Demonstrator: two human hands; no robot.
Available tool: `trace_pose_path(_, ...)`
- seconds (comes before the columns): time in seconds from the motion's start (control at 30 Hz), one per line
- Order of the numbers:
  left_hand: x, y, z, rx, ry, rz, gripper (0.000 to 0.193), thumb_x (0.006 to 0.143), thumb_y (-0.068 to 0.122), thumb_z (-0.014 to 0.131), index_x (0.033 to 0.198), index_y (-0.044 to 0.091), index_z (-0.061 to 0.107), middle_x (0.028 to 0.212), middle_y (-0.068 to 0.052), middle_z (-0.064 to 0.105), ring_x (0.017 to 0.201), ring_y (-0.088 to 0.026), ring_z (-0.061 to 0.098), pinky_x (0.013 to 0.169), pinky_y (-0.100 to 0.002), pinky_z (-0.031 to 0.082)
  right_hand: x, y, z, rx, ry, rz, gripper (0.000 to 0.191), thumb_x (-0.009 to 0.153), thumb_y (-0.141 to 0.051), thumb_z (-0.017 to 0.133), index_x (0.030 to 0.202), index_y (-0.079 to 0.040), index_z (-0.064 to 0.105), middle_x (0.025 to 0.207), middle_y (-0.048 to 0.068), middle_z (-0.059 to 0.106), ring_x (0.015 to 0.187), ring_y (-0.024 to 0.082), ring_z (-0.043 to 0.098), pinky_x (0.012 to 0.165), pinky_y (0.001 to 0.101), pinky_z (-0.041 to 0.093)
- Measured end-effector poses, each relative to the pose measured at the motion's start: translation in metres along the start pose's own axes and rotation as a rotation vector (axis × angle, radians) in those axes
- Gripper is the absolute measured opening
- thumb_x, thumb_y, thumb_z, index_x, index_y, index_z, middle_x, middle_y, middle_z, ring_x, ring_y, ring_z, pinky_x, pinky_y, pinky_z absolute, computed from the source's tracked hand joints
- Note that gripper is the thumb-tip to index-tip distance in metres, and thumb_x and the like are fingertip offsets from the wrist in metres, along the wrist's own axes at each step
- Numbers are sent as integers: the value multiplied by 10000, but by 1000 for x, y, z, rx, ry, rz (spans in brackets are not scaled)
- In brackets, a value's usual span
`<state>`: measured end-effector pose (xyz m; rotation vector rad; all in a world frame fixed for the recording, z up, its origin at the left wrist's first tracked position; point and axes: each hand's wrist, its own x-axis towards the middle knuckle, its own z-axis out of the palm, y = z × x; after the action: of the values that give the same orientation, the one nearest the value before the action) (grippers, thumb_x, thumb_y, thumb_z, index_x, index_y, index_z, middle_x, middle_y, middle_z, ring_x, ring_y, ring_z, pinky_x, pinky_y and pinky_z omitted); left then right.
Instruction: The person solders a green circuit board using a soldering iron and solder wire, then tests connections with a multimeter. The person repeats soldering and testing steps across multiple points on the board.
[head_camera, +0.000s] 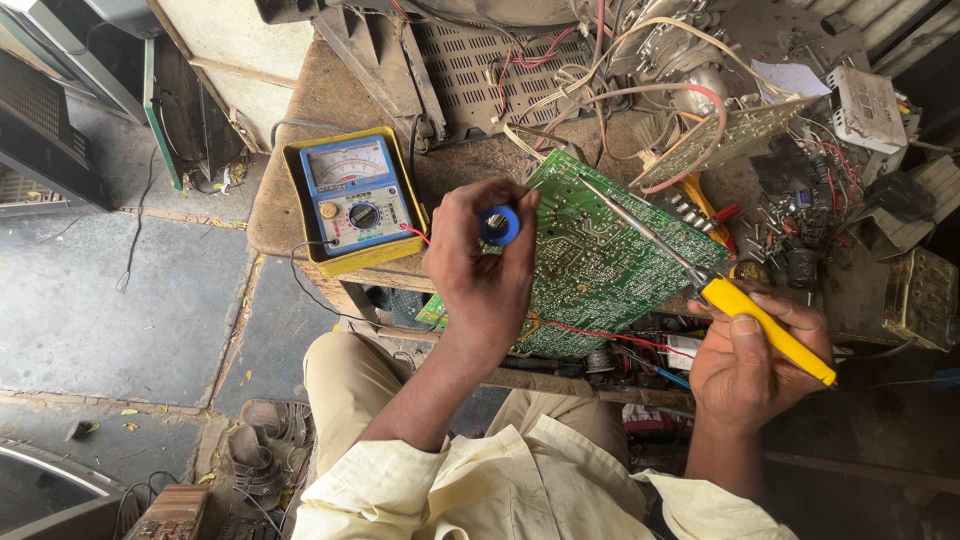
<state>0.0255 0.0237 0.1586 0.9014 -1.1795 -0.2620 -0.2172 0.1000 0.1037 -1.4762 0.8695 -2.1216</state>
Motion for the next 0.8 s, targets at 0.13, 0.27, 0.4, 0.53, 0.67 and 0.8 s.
trace_pose_path(0.13, -3, -1, -2, -64, 6, -86, 195, 982, 7, 781, 1083, 28, 616, 987, -60, 711, 877, -96, 687, 796, -237, 570, 1, 1, -3, -8, 7, 7, 167, 1066, 9, 618, 1205, 57, 538, 1125, 214, 653, 972, 315, 729, 864, 439, 667)
trace_pose_path(0.27, -8, -5, -6, -71, -2, -145, 182, 982, 12, 775, 1062, 18, 611, 959, -60, 705, 848, -81, 658, 777, -223, 549, -1, 7, -4, 29, 18, -3, 166, 1070, 5, 613, 1212, 46, 537, 1133, 219, 660, 1005, 315, 725, 858, 432, 665)
trace_pose_path(0.4, -11, -9, -10, -93, -18, -195, 162, 1010, 10, 741, 1083, 11, 597, 963, -54, 691, 831, -77, 632, 761, -219, 537, -3, 9, -5, 28, 36, -5, 158, 1082, 1, 608, 1217, 43, 538, 1138, 220, 659, 1006, 317, 723, 853, 428, 661)
trace_pose_path(0.53, -12, -11, -11, -72, -47, -197, 182, 1026, -6, 709, 1131, 6, 561, 1030, -72, 637, 879, -97, 623, 782, -244, 526, -5, 10, -5, 11, 28, 4, 163, 1085, 5, 612, 1225, 50, 540, 1150, 224, 656, 1016, 319, 721, 870, 435, 659)
trace_pose_path(0.67, -11, -11, -11, -32, -91, -168, 209, 1024, -42, 684, 1156, 1, 528, 1048, -93, 572, 877, -138, 567, 779, -279, 497, -7, 13, -4, 12, 16, 6, 173, 1076, 10, 609, 1229, 46, 538, 1178, 227, 651, 1031, 314, 719, 875, 436, 661)
trace_pose_path(0.8, -9, -12, -9, -21, -121, -102, 222, 1017, -71, 673, 1147, 4, 509, 1029, -96, 552, 838, -154, 551, 743, -292, 477, -8, 15, -3, -1, 4, -1, 179, 1066, 11, 602, 1229, 42, 532, 1184, 229, 651, 1016, 308, 721, 870, 434, 663)
